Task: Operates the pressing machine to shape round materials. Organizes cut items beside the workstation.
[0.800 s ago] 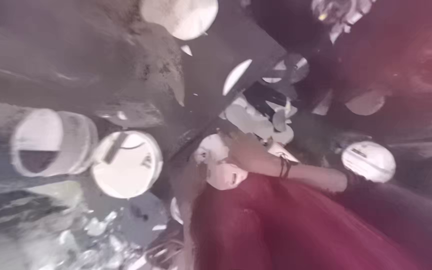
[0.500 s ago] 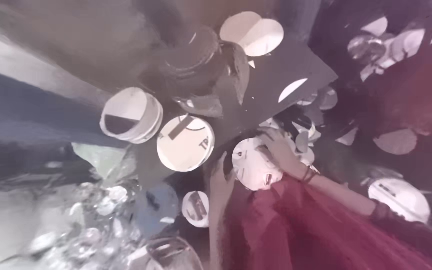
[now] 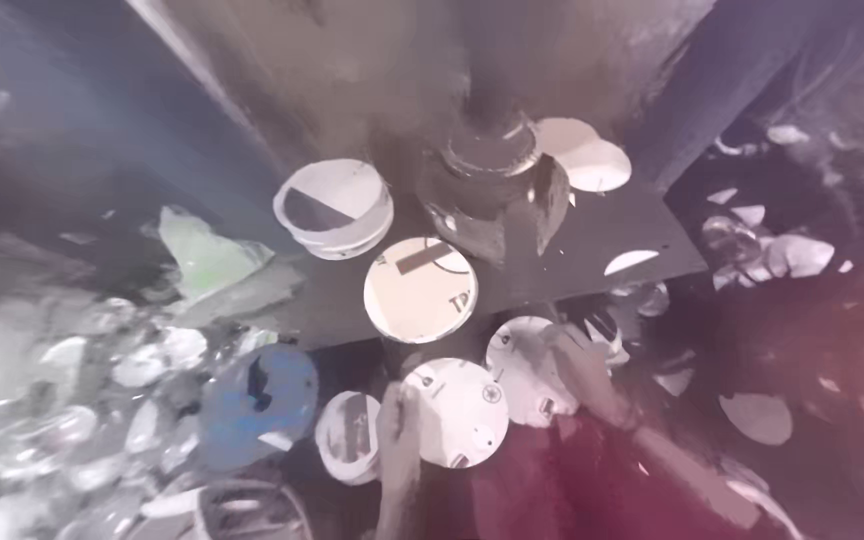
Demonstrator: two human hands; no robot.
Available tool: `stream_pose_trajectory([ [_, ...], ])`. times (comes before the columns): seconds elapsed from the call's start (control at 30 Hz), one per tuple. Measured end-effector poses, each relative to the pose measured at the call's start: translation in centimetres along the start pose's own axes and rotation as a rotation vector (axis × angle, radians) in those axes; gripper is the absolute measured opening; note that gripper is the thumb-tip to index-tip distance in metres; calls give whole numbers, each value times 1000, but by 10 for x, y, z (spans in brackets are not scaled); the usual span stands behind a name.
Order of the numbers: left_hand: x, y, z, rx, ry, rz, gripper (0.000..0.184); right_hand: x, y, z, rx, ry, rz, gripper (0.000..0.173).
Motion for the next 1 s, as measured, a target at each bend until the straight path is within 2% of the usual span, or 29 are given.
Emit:
stream_pose_trajectory([
  [0.07,3,-4,-3,34,-25,-62,16,-6,-2,-10,50,105,-8,13],
  [0.1,5,-6,-6,50,-28,-113,15,-10,-1,-16,78,40,-104,16],
  [0.2,10,-3,-10,70,14,-200,16,1,10,-9,48,-238,-511,60],
  [0.23,9,-4,-9,46,38,-197,17,8,11,-2,32,-314,-586,65],
  [0.27,8,-5,-8,10,43,-184,17,12,12,3,27,-349,-630,63],
  [0.33,0,-5,-6,-32,13,-155,15,13,19,6,37,-319,-610,46],
  [0.43,-7,-6,-5,-45,-101,-120,14,-3,27,6,110,-93,-364,24],
  [0.5,-8,-8,-5,-43,-141,-126,14,-11,24,5,124,-6,-216,21],
  [0.57,-4,-13,-5,-8,-123,-184,14,-17,15,-6,128,91,-222,20],
  [0.6,0,-14,-5,14,-125,-242,18,-20,11,-16,122,148,-283,19],
  [0.67,12,-18,-4,18,-167,-404,33,-29,8,-38,80,261,-481,22],
  [0.7,17,-21,-3,3,-177,-487,37,-30,12,-47,40,297,-520,24],
  [0.73,20,-24,-3,-26,-205,-551,39,-30,22,-54,-8,294,-474,26],
  [0.83,19,-40,-6,-210,-355,-671,39,-32,76,-79,-190,200,-174,29],
  [0.9,18,-45,-4,-239,-391,-655,39,-15,120,-97,-342,200,-101,24],
  [0.93,16,-45,-1,-208,-375,-617,39,0,139,-104,-405,167,-118,27],
  [1.0,11,-42,9,-91,-315,-486,41,35,171,-115,-395,-19,-266,55],
])
Point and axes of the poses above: each hand's wrist, its own y-axis towards the middle knuckle, its own x-axis out of the palm, z = x × y, the point moved 1 cm from there along y, towards the middle knuckle, and after that the axes turned 15 degrees about -y, right-handed, at the moved point
